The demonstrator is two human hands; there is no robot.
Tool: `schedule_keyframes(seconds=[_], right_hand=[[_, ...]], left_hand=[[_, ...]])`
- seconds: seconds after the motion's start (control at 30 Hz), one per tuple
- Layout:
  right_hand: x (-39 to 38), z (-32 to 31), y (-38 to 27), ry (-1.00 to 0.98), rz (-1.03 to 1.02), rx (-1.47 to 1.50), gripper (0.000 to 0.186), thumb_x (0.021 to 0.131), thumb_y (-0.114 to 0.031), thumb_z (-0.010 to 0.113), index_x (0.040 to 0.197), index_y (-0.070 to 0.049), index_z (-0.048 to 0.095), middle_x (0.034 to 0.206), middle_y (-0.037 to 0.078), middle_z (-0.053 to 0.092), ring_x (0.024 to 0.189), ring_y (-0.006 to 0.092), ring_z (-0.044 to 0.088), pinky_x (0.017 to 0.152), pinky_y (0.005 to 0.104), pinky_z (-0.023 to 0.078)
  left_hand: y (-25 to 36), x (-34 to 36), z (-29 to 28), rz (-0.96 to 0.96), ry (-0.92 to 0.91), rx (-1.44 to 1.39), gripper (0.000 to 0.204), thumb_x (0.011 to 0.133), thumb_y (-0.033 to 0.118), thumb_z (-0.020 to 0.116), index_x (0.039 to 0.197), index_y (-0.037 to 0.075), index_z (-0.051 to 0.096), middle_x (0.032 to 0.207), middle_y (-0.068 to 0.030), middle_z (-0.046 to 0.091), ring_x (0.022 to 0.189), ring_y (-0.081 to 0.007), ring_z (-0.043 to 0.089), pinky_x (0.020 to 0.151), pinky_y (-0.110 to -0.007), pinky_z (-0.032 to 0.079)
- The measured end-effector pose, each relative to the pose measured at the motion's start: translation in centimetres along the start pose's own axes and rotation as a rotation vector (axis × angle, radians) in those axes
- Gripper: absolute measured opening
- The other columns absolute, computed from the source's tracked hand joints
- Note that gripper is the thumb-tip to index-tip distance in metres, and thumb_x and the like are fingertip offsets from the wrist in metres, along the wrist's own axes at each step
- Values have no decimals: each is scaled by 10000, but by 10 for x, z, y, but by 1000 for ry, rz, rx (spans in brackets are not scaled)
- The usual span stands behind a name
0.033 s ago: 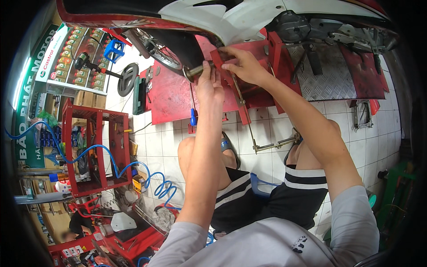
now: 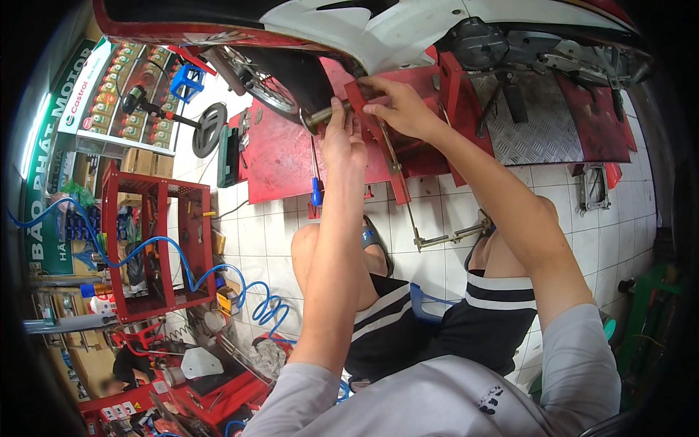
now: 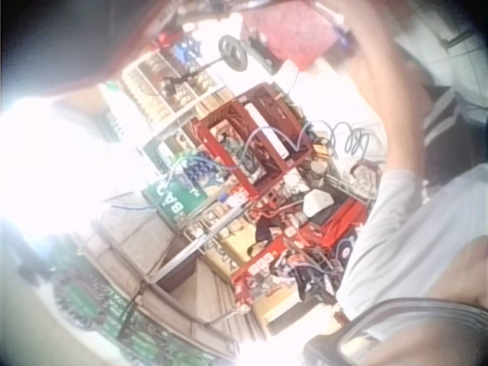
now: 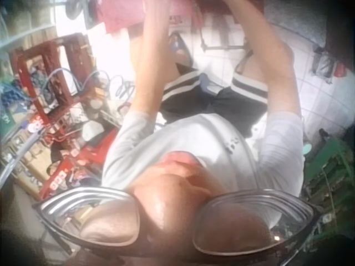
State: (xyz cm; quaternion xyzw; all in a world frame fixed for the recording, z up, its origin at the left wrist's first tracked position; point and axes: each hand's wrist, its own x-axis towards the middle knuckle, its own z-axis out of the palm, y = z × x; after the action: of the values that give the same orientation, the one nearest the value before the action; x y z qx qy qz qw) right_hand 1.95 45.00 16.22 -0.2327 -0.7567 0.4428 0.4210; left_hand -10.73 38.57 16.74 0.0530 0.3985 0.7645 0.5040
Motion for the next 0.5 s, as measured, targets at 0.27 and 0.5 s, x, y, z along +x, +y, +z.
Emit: schedule_keyframes(seconds=[0.27,0.5], right_hand=[[0,0,-4,-8,11,-36,509,842,-36,627,1323,21,472,1271,161,568,1113,254,591,901,369,500],[0,0,-1,5,5,-22,509,832,-52,639,1312,16,482,1228,175,587,1077,260,611,896,363,501]], left_hand=[[3,5,-6,83,-123,-44,247,912,154,623,1135,90,540,1083,-52,601,1075,-179,543,994,-349,411],[7,1,-3,28,-152,-122,252,900,68,627,1137,66,544,1085,-63,618,992,-174,592,940,-330,448]])
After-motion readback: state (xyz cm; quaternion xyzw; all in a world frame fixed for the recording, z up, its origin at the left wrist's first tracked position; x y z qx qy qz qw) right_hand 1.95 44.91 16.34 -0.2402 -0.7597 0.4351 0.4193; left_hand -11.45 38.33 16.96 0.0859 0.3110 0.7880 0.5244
